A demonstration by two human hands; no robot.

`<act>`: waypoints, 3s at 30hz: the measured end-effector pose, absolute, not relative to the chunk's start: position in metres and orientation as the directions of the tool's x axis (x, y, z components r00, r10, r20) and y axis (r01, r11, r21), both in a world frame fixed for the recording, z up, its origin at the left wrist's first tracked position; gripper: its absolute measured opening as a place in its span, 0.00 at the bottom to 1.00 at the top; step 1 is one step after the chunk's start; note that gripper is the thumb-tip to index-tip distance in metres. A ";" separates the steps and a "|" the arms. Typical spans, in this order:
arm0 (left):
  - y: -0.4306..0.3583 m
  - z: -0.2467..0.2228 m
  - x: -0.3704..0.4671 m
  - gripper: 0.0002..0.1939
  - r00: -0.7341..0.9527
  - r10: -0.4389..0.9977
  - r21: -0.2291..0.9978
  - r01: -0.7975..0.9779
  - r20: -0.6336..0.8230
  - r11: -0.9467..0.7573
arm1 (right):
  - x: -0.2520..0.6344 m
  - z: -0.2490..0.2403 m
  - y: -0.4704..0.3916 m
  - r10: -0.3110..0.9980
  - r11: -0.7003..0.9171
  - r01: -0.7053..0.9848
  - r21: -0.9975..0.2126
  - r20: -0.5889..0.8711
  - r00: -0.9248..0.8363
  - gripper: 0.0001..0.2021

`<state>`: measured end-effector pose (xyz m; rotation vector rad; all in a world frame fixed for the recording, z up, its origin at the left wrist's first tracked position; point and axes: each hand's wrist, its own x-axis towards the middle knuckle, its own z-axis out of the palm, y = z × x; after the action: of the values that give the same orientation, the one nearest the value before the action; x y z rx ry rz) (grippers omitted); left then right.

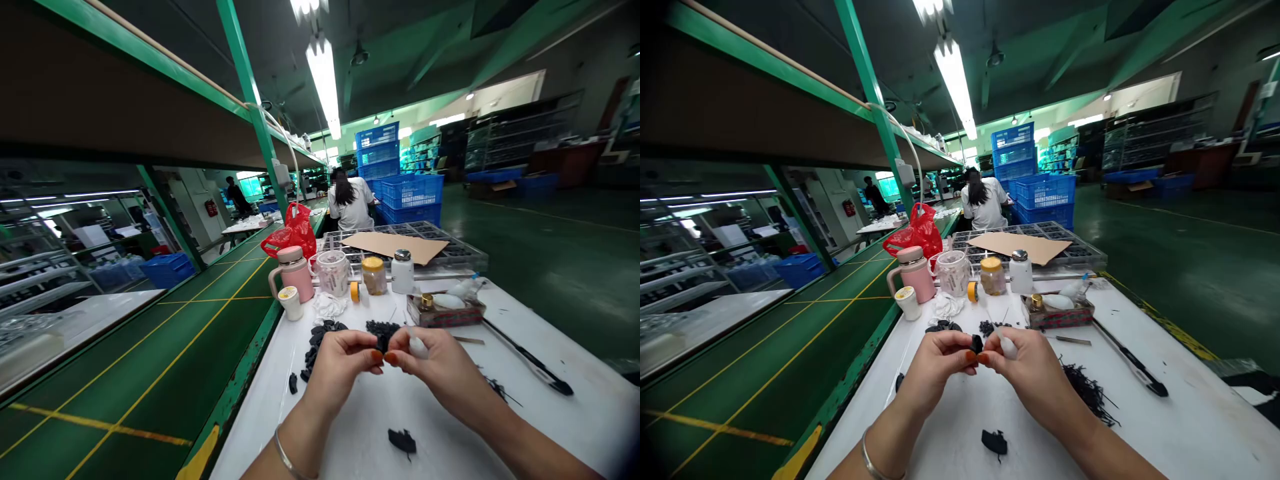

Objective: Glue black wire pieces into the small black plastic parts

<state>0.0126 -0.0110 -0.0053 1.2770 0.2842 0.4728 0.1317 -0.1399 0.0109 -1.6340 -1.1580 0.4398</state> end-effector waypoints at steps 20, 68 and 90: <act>-0.015 0.000 0.013 0.13 0.814 0.559 0.968 -0.239 0.158 0.074 | 0.132 0.000 -0.135 0.859 -0.024 0.352 -0.936 0.161 0.486 0.14; 0.000 -0.009 0.013 0.09 0.821 0.543 0.961 -0.024 0.177 -0.277 | 0.151 0.032 -0.163 0.567 0.073 0.589 -0.805 0.519 0.639 0.12; 0.000 -0.009 0.012 0.09 0.830 0.528 0.958 -0.027 0.180 -0.285 | 0.149 0.033 -0.166 0.556 0.055 0.624 -0.779 0.543 0.629 0.11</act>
<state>0.0117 -0.0005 -0.0092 1.7910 0.3841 0.5650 0.1491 -0.1657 0.0329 -1.6014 -1.0021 -0.0676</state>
